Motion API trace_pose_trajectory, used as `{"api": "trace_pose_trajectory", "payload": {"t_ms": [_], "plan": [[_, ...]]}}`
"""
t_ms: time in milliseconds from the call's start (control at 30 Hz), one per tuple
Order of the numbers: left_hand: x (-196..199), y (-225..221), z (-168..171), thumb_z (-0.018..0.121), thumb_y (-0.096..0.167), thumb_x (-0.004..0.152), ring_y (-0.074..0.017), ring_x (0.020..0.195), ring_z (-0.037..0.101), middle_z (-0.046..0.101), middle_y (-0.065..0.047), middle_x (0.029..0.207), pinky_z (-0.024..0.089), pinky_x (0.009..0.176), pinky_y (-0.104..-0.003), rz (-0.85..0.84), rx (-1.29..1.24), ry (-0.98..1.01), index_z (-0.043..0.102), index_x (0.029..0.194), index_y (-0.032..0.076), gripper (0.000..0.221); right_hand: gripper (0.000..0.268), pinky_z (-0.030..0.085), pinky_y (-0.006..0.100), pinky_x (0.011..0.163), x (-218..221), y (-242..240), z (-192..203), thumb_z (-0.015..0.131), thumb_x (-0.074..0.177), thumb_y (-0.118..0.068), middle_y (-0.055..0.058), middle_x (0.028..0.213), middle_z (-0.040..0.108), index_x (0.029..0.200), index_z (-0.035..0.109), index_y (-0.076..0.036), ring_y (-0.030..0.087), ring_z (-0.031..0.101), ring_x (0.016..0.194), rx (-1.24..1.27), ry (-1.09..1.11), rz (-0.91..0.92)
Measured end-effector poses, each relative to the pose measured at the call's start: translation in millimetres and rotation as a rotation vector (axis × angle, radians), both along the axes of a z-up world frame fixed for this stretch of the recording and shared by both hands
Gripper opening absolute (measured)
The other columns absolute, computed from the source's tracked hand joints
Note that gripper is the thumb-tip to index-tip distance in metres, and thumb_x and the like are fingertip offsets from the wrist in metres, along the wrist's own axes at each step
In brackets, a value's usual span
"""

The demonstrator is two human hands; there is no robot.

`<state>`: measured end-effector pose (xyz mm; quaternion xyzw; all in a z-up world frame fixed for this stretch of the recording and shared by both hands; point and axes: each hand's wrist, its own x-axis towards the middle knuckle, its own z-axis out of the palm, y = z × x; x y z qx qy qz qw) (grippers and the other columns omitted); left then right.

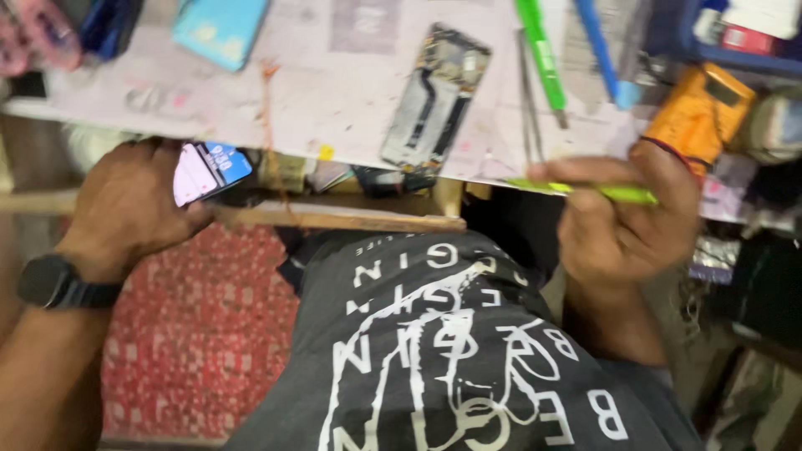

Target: The person uses a green screwdriver to remove screws from a smartphone motherboard and then uses tweezers to detach a ribbon cable. The person then picks up a feature phone and navigates its menu using the keypad.

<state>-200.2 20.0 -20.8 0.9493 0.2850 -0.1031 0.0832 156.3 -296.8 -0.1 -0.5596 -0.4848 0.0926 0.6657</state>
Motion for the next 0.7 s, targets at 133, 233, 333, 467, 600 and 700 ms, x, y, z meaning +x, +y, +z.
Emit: {"api": "trace_pose_trajectory", "payload": {"t_ms": [133, 233, 333, 467, 600, 700], "plan": [[-4, 27, -38, 0.072, 0.039, 0.074, -0.0441, 0.11, 0.067, 0.07, -0.028, 0.116, 0.052, 0.102, -0.048, 0.065, -0.301, 0.24, 0.066, 0.122, 0.002, 0.061, 0.047, 0.066, 0.041, 0.087, 3, 27, -6, 0.059, 0.113, 0.002, 0.028, 0.106, 0.071, 0.155, 0.039, -0.007, 0.033, 0.075, 0.09, -0.049, 0.106, 0.002], [6, 37, -55, 0.077, 0.039, 0.071, -0.0484, 0.112, 0.06, 0.064, -0.034, 0.12, 0.047, 0.098, -0.05, -0.069, -0.243, 0.114, 0.062, 0.124, -0.004, 0.07, 0.05, 0.066, 0.04, 0.089, 6, 47, -5, 0.058, 0.113, 0.003, 0.027, 0.106, 0.071, 0.157, 0.038, -0.009, 0.032, 0.075, 0.092, -0.053, 0.052, -0.004], [20, 38, -62, 0.078, 0.04, 0.068, -0.0455, 0.111, 0.06, 0.065, -0.03, 0.121, 0.048, 0.094, -0.049, 0.036, -0.366, 0.171, 0.064, 0.125, -0.001, 0.072, 0.051, 0.065, 0.039, 0.09, 8, 61, -3, 0.056, 0.113, 0.005, 0.026, 0.109, 0.07, 0.158, 0.037, -0.01, 0.031, 0.075, 0.095, -0.085, -0.021, -0.021], [29, 36, -71, 0.068, 0.045, 0.082, -0.038, 0.112, 0.064, 0.07, -0.02, 0.12, 0.049, 0.098, -0.048, -0.083, -0.248, 0.251, 0.069, 0.123, 0.01, 0.055, 0.051, 0.065, 0.039, 0.091, 13, 75, -2, 0.055, 0.112, 0.007, 0.025, 0.111, 0.07, 0.156, 0.036, -0.011, 0.029, 0.074, 0.096, -0.127, -0.074, -0.005], [21, 38, -79, 0.06, 0.044, 0.096, -0.0389, 0.102, 0.07, 0.075, -0.021, 0.103, 0.052, 0.093, -0.049, 0.137, -0.348, 0.449, 0.072, 0.116, 0.007, 0.044, 0.051, 0.065, 0.039, 0.091, 20, 85, 0, 0.055, 0.111, 0.008, 0.025, 0.11, 0.07, 0.155, 0.037, -0.011, 0.03, 0.074, 0.097, -0.148, -0.06, 0.011], [3, 31, -49, 0.059, 0.04, 0.103, -0.0374, 0.078, 0.075, 0.075, -0.024, 0.084, 0.059, 0.079, -0.048, 0.573, -0.682, 0.4, 0.071, 0.11, -0.001, 0.043, 0.05, 0.064, 0.039, 0.091, 22, 88, -1, 0.055, 0.112, 0.008, 0.025, 0.11, 0.07, 0.155, 0.037, -0.011, 0.029, 0.074, 0.097, -0.172, -0.047, 0.004]]}}
